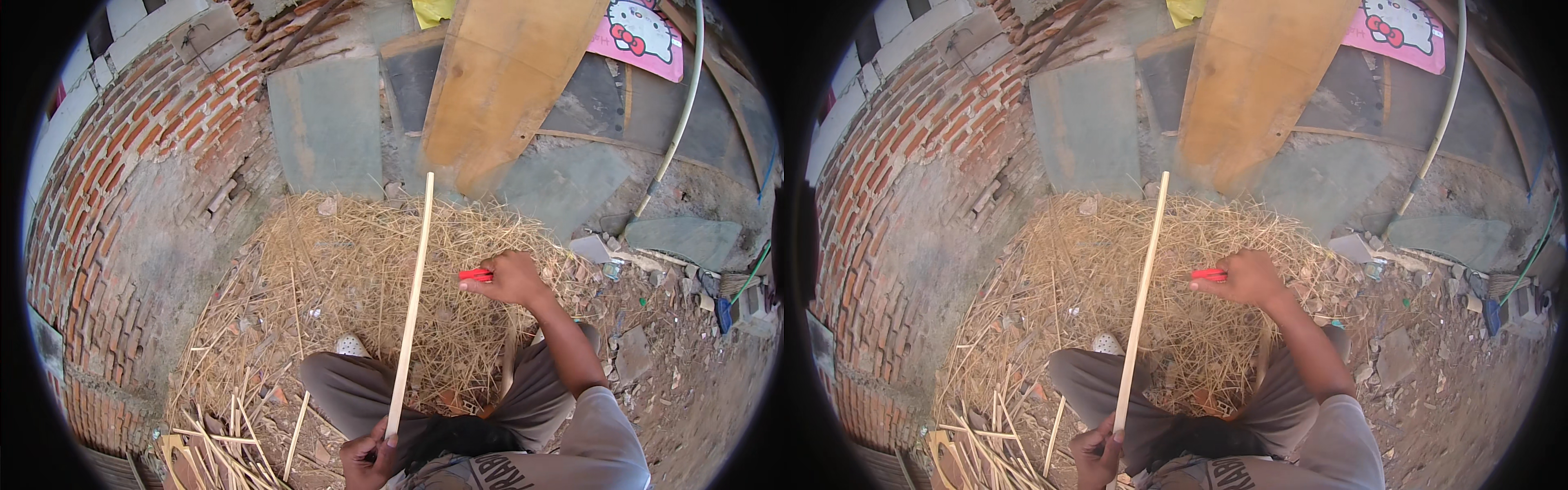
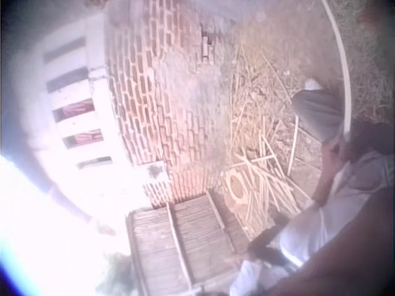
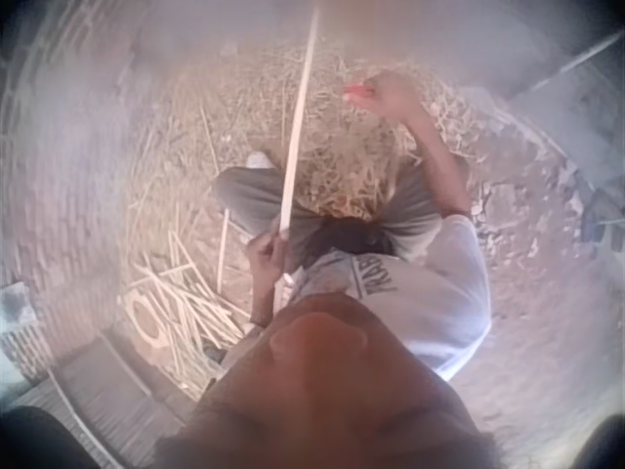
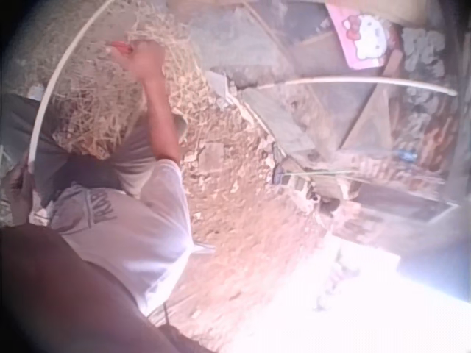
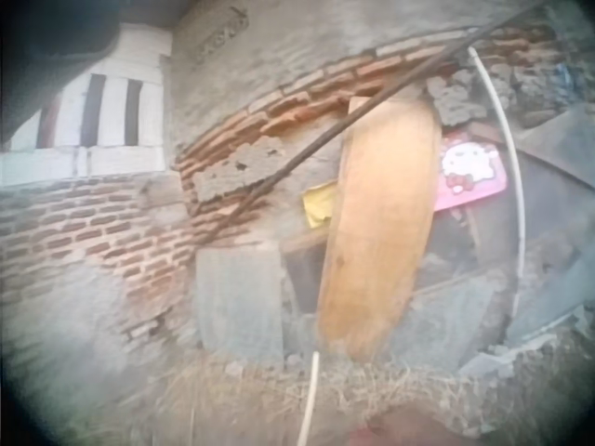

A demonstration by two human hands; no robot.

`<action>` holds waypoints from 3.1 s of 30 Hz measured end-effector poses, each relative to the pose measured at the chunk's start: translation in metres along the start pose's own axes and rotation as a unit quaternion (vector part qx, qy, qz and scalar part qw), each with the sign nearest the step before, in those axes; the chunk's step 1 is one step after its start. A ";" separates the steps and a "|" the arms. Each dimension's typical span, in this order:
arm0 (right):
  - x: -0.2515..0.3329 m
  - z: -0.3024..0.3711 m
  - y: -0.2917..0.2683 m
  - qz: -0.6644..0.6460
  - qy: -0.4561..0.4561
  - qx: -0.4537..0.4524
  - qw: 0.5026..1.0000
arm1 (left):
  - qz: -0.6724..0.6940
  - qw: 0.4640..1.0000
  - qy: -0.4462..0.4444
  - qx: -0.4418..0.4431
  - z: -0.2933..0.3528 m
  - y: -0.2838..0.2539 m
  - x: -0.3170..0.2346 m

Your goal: The person sits on the ground and uses a red utility knife to shave a long, thin bamboo stick. They hold the stick with their left hand and repeatedly scrape the blade along its length to remove the outer layer, creating wood shavings.

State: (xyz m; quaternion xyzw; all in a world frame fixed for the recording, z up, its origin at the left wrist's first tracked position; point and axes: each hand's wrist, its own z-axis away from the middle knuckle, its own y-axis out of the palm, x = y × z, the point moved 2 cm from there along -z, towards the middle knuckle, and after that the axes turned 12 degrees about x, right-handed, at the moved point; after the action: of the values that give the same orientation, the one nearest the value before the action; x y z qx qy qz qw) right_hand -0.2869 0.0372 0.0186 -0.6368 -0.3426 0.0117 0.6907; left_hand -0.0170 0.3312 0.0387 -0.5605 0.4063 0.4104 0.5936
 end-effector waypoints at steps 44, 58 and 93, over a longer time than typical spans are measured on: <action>-0.049 -0.026 -0.007 0.011 0.058 -0.134 0.989 | 0.045 0.990 0.037 0.126 -0.005 0.020 -0.009; -0.122 -0.035 -0.028 -0.058 0.243 -0.183 0.951 | 0.059 0.986 -0.055 0.145 0.018 0.020 0.010; -0.011 -0.029 0.031 -0.021 -0.010 -0.049 0.999 | 0.115 0.973 -0.178 0.091 0.017 0.018 0.090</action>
State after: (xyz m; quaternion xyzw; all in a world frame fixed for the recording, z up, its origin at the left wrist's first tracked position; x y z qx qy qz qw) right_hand -0.2678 0.0131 -0.0129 -0.6622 -0.3627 -0.0133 0.6555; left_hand -0.0037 0.3513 -0.0510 -0.3714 0.3913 0.5301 0.6542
